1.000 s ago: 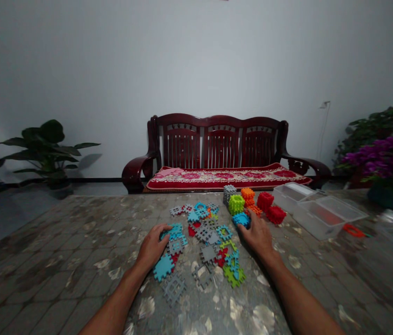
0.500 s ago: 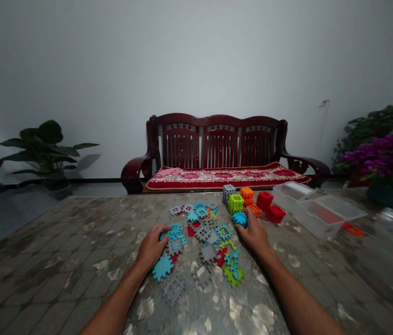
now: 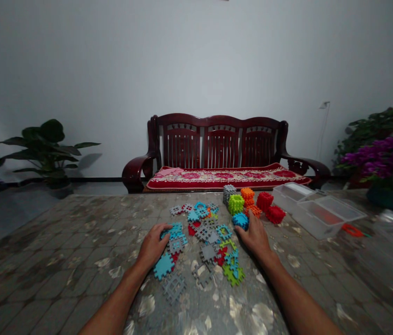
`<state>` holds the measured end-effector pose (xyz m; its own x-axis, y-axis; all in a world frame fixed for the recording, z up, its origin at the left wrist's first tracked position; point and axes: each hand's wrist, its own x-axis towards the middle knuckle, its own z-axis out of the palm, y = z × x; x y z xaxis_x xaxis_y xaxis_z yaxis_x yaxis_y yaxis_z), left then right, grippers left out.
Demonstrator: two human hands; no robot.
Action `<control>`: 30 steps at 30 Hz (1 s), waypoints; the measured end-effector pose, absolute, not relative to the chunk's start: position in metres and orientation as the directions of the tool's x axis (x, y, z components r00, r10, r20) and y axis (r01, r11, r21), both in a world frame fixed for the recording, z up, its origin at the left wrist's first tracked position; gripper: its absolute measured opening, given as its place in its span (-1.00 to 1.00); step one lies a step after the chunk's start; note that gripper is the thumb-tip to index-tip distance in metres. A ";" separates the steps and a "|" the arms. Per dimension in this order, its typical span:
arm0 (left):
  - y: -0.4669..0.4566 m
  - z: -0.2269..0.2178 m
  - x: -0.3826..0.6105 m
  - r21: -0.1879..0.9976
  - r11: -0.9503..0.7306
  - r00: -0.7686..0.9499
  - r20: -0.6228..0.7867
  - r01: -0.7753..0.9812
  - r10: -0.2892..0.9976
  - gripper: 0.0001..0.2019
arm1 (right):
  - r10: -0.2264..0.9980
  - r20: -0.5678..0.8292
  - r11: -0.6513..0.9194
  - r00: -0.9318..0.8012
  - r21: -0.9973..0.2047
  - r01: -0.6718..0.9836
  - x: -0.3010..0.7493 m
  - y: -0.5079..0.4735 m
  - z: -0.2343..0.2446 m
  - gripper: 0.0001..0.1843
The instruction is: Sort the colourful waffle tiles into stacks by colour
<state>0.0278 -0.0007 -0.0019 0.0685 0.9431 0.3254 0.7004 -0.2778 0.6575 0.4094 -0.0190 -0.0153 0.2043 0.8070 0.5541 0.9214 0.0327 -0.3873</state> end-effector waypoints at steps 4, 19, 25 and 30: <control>-0.002 -0.002 0.029 0.657 -0.287 0.068 0.338 0.697 0.939 -0.65 | 0.752 0.624 0.056 0.210 -0.379 0.924 0.411 -0.025 -0.011 -0.28; -0.004 0.000 0.030 0.656 -0.298 0.079 0.341 0.694 0.937 -0.67 | 0.707 0.703 0.475 -0.082 -0.386 0.791 0.362 -0.054 0.012 -0.68; -0.003 -0.001 0.030 0.651 -0.295 0.082 0.337 0.699 0.938 -0.68 | 0.734 0.669 0.465 -0.114 -0.374 0.802 0.360 -0.054 0.009 -0.67; -0.004 -0.001 0.030 0.639 -0.305 0.096 0.341 0.706 0.935 -0.67 | 0.769 0.622 0.460 -0.147 -0.380 0.802 0.357 -0.055 0.007 -0.66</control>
<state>0.0301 -0.0040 -0.0006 0.0958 0.9353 0.3407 0.7056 -0.3052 0.6395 0.3566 -0.0551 0.0072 -0.1465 0.7691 0.6221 0.8021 0.4605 -0.3803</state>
